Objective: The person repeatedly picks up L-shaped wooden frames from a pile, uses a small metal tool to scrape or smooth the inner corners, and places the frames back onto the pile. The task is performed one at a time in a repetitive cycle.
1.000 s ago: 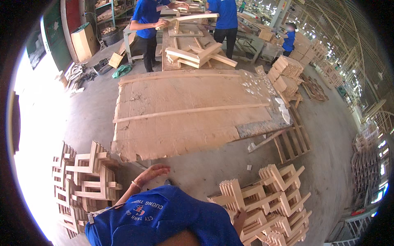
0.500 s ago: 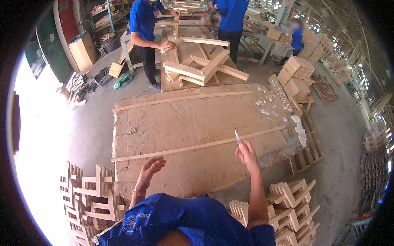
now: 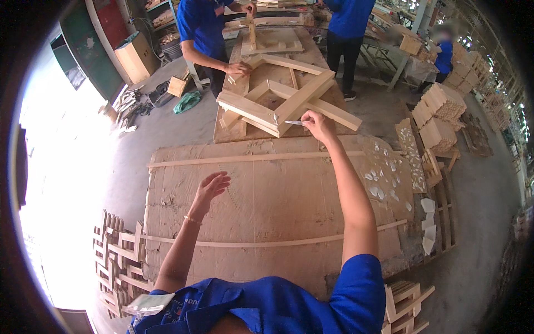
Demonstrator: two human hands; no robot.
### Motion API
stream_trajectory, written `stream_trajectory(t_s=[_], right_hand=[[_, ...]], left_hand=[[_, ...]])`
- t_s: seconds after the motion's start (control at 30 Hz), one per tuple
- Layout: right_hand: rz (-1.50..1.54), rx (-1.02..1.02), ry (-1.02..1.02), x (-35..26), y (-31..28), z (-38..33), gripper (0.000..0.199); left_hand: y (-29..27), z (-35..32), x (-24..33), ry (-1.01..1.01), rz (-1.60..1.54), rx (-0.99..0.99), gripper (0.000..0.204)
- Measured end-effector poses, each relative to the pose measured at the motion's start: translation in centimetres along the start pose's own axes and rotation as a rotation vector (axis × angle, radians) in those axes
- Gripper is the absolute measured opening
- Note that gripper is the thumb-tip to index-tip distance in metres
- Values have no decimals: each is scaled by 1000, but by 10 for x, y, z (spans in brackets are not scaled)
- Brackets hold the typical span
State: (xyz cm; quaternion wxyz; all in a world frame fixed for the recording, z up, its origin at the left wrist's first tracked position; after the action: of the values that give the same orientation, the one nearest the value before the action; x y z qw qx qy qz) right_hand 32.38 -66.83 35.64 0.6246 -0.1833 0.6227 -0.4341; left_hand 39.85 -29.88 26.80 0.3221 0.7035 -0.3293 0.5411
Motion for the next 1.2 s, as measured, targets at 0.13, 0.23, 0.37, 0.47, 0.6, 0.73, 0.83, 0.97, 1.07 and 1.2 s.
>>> stream_trajectory(t_s=[0.13, 0.23, 0.37, 0.47, 0.6, 0.73, 0.83, 0.97, 1.07, 1.2], right_hand=[[12, 34, -69, 29, 2, 40, 15], [-32, 37, -54, 21, 19, 61, 14], [-39, 32, -61, 12, 24, 77, 11], [-70, 22, -70, 19, 22, 75, 10], [-104, 26, -169, 3, 34, 66, 10], [-166, 59, -164, 11, 33, 51, 10], [-191, 81, -226, -4, 35, 42, 11], [-224, 107, -250, -9, 39, 32, 12], [-244, 94, -224, -9, 38, 25, 12], [-218, 47, -154, -14, 35, 10, 12]], left_hand=[[15, 80, -3, -75, 0, -50, 44], [8, 129, -3, -114, -54, -44, 45], [12, 195, 2, -100, -165, -71, 44], [34, 237, 2, -140, -318, -142, 46], [22, 261, -4, -132, -366, -32, 48], [29, 267, -2, -72, -371, 41, 42], [21, 263, 1, -31, -329, 73, 40], [19, 263, -2, -33, -362, 71, 40], [19, 265, -1, -31, -351, 71, 41], [15, 273, -7, -15, -342, 72, 42]])
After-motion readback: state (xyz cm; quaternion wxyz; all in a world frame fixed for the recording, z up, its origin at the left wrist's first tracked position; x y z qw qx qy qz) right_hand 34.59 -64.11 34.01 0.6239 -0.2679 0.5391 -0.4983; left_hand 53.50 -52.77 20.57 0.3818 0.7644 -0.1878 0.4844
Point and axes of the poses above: each hand's wrist, its own z-axis towards the middle knuckle, its own y-axis out of the palm, x = y × z, the point moved 10 cm from there along z, towards the middle knuckle, and after that the axes turned 13 degrees about -x, right-handed, at the moved point
